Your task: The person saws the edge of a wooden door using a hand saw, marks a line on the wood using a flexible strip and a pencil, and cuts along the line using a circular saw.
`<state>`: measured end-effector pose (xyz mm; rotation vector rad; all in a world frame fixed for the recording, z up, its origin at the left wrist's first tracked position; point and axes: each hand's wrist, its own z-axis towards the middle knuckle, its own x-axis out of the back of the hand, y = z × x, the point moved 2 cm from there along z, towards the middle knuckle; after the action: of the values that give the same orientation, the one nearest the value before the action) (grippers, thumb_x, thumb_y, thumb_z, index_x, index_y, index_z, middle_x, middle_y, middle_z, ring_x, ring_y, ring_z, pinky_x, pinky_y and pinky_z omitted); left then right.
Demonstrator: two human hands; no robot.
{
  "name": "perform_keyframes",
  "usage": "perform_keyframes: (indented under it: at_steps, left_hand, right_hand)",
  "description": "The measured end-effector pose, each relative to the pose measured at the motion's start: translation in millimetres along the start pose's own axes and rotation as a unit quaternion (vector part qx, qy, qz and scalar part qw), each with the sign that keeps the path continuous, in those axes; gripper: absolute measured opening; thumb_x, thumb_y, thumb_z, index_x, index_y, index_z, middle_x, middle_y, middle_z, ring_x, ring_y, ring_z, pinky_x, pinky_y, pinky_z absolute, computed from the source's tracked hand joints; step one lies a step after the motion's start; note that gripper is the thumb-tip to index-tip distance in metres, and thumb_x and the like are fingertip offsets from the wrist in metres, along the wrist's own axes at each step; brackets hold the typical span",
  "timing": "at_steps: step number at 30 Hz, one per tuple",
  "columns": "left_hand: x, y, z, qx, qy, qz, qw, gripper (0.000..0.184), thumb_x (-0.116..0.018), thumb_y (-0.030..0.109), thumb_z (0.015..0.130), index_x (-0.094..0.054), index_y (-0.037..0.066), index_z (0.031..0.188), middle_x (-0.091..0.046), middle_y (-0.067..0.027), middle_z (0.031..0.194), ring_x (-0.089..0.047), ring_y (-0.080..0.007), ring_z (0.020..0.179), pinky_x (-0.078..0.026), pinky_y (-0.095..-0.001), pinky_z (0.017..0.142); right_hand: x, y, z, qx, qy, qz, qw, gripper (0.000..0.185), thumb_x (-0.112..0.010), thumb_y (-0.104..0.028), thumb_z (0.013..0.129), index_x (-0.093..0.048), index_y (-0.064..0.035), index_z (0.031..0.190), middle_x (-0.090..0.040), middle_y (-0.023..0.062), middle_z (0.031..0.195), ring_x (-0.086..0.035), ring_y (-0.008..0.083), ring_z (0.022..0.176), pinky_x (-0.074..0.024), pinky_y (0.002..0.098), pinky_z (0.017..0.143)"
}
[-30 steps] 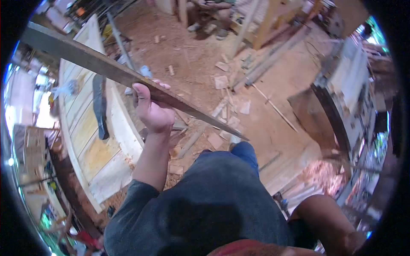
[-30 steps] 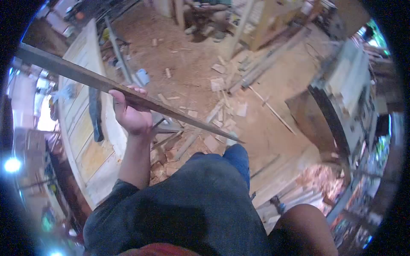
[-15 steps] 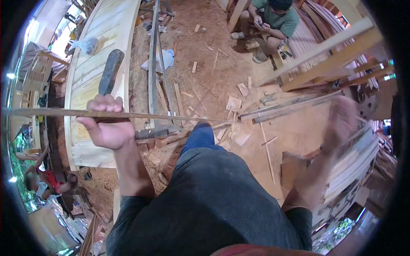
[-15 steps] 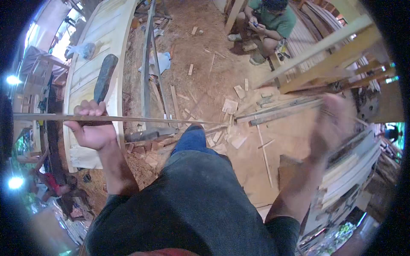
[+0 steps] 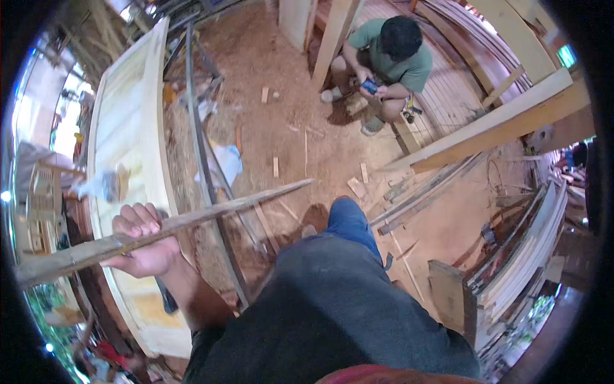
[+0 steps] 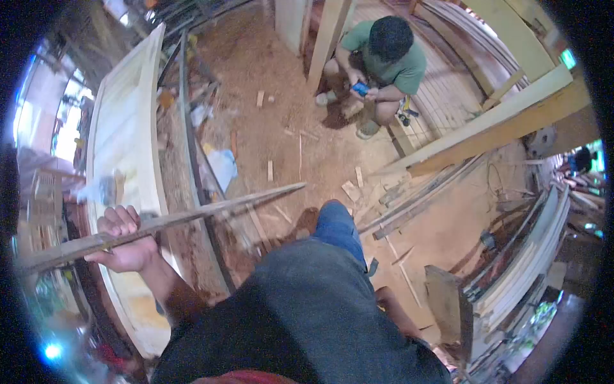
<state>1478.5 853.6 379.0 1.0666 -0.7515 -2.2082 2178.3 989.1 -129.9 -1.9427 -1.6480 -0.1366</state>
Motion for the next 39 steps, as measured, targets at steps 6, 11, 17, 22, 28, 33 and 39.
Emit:
perform_keyframes:
  at_steps: [6,11,17,22,28,33,39]
  left_hand:
    - [-34,-143,106,-0.016,-0.089,-0.045,0.995,0.07,-0.054,0.074,0.095,-0.053,0.005,0.081,-0.048,-0.005,0.077,-0.049,-0.0157,0.065,-0.042,-0.0285,0.061]
    - [-23,-241,204,0.026,-0.12,-0.044,0.991,0.06,-0.053,0.06,0.101,-0.051,0.002,0.088,-0.046,-0.0083,0.088,-0.053,-0.0179,0.075,-0.048,-0.0325,0.07]
    - [-105,-303,319,-0.039,-0.117,0.003,0.992,0.063,-0.034,0.058,0.11,-0.06,0.005,0.088,-0.056,-0.0088,0.075,-0.056,-0.0239,0.064,-0.049,-0.036,0.057]
    - [-85,-425,424,-0.03,-0.146,0.088,0.985,0.051,-0.039,0.052,0.109,-0.053,0.008,0.088,-0.048,-0.0047,0.08,-0.047,-0.0163,0.075,-0.044,-0.0293,0.069]
    - [-172,-523,526,-0.148,-0.304,0.175,0.925,0.039,-0.058,0.043,0.1,-0.059,0.008,0.084,-0.058,-0.0063,0.075,-0.054,-0.0163,0.068,-0.043,-0.0304,0.063]
    - [-251,-599,593,0.056,-0.276,-0.076,0.956,0.037,-0.07,0.037,0.097,-0.061,0.002,0.088,-0.059,-0.0059,0.076,-0.058,-0.0147,0.071,-0.045,-0.0308,0.062]
    - [-329,-700,666,0.218,-0.359,-0.073,0.905,0.051,-0.068,0.05,0.1,-0.061,0.001,0.114,-0.063,-0.0056,0.1,-0.06,-0.0136,0.082,-0.05,-0.0291,0.075]
  right_hand:
    - [172,-230,197,0.103,0.077,-0.216,0.968,0.039,-0.06,-0.042,0.091,-0.076,-0.0075,0.097,-0.076,0.0146,0.105,-0.071,0.038,0.096,-0.0542,0.0496,0.087]
    - [332,-503,295,0.263,0.207,-0.155,0.93,0.031,-0.06,-0.028,0.09,-0.076,-0.0039,0.1,-0.073,0.0247,0.104,-0.069,0.0431,0.097,-0.0534,0.0529,0.088]
    - [443,-733,292,0.352,0.25,-0.038,0.901,0.029,-0.069,-0.032,0.088,-0.068,-0.0034,0.086,-0.071,0.0181,0.084,-0.069,0.0384,0.08,-0.0538,0.0488,0.073]
    - [461,-834,271,0.411,0.331,-0.002,0.849,0.036,-0.073,-0.037,0.091,-0.065,-0.0029,0.083,-0.068,0.0172,0.079,-0.068,0.0357,0.076,-0.0523,0.0473,0.069]
    - [489,-1016,213,0.501,0.289,0.026,0.815,0.039,-0.076,-0.038,0.091,-0.066,-0.0027,0.106,-0.069,0.019,0.099,-0.068,0.0373,0.094,-0.0533,0.0467,0.08]
    - [535,-1168,170,0.603,0.461,0.001,0.651,0.048,-0.076,-0.035,0.092,-0.061,0.0001,0.121,-0.066,0.0229,0.112,-0.064,0.0409,0.107,-0.0514,0.0477,0.091]
    - [614,-1263,226,0.536,0.516,0.066,0.665,0.023,-0.074,-0.015,0.091,-0.065,0.0002,0.105,-0.066,0.0201,0.09,-0.065,0.0394,0.084,-0.0538,0.0441,0.077]
